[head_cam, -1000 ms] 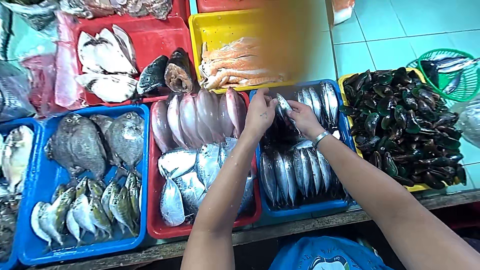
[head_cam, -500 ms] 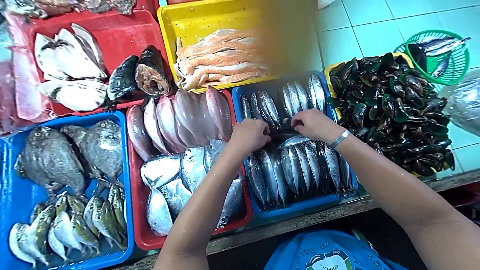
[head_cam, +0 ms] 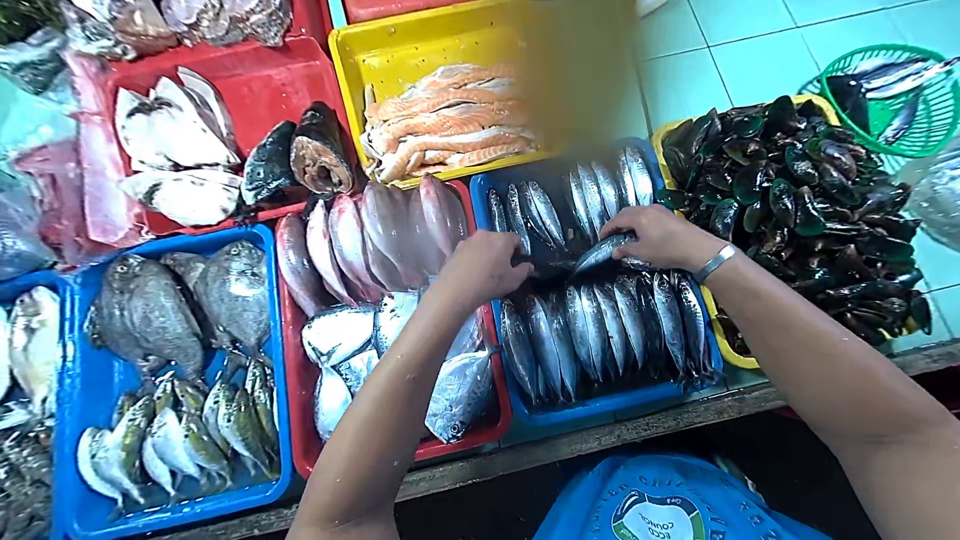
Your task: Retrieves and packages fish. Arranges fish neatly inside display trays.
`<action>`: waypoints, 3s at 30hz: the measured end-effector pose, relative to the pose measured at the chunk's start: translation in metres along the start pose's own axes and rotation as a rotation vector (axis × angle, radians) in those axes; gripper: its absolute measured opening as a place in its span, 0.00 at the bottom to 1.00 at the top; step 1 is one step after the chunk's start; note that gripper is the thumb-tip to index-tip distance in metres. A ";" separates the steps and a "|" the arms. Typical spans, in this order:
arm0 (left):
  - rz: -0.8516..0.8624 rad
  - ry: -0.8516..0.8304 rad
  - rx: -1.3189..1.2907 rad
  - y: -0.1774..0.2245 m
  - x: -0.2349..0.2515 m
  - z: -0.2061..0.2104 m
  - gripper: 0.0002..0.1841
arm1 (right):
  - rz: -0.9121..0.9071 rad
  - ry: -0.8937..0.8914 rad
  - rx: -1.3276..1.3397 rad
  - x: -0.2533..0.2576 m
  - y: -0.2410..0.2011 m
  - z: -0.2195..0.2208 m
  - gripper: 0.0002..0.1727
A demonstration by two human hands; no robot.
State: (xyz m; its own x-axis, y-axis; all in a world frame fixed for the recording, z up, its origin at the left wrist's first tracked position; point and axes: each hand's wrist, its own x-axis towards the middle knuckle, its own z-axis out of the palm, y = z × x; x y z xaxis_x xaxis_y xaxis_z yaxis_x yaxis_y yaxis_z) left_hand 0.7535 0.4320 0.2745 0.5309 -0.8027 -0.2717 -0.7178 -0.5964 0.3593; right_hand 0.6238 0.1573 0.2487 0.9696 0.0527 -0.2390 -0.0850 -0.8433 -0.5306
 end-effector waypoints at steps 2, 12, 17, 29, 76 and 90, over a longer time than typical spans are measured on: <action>-0.014 0.175 -0.170 -0.006 -0.008 -0.007 0.14 | 0.020 0.110 0.118 -0.010 0.003 -0.010 0.18; -0.174 0.416 -0.594 -0.029 0.014 -0.038 0.16 | 0.204 0.571 1.398 0.043 -0.031 -0.018 0.24; -0.342 0.106 -0.217 -0.035 0.058 -0.042 0.23 | 0.386 0.177 0.948 0.101 -0.074 0.037 0.31; -0.374 0.269 0.125 -0.052 0.099 -0.009 0.20 | 0.463 0.126 0.298 0.124 -0.109 0.073 0.23; 0.219 -0.220 0.198 0.029 0.053 0.041 0.18 | 0.095 0.163 0.321 0.061 -0.026 -0.032 0.32; 0.159 -0.072 -0.089 -0.008 0.024 -0.053 0.15 | -0.042 0.330 0.398 0.124 -0.052 0.016 0.25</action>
State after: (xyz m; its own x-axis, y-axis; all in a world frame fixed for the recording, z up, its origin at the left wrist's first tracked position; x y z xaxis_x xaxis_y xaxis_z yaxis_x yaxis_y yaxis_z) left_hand 0.7960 0.4169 0.3126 0.3779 -0.8864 -0.2675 -0.7457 -0.4626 0.4795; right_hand 0.7442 0.2162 0.2333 0.9894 -0.1430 0.0241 -0.0628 -0.5723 -0.8176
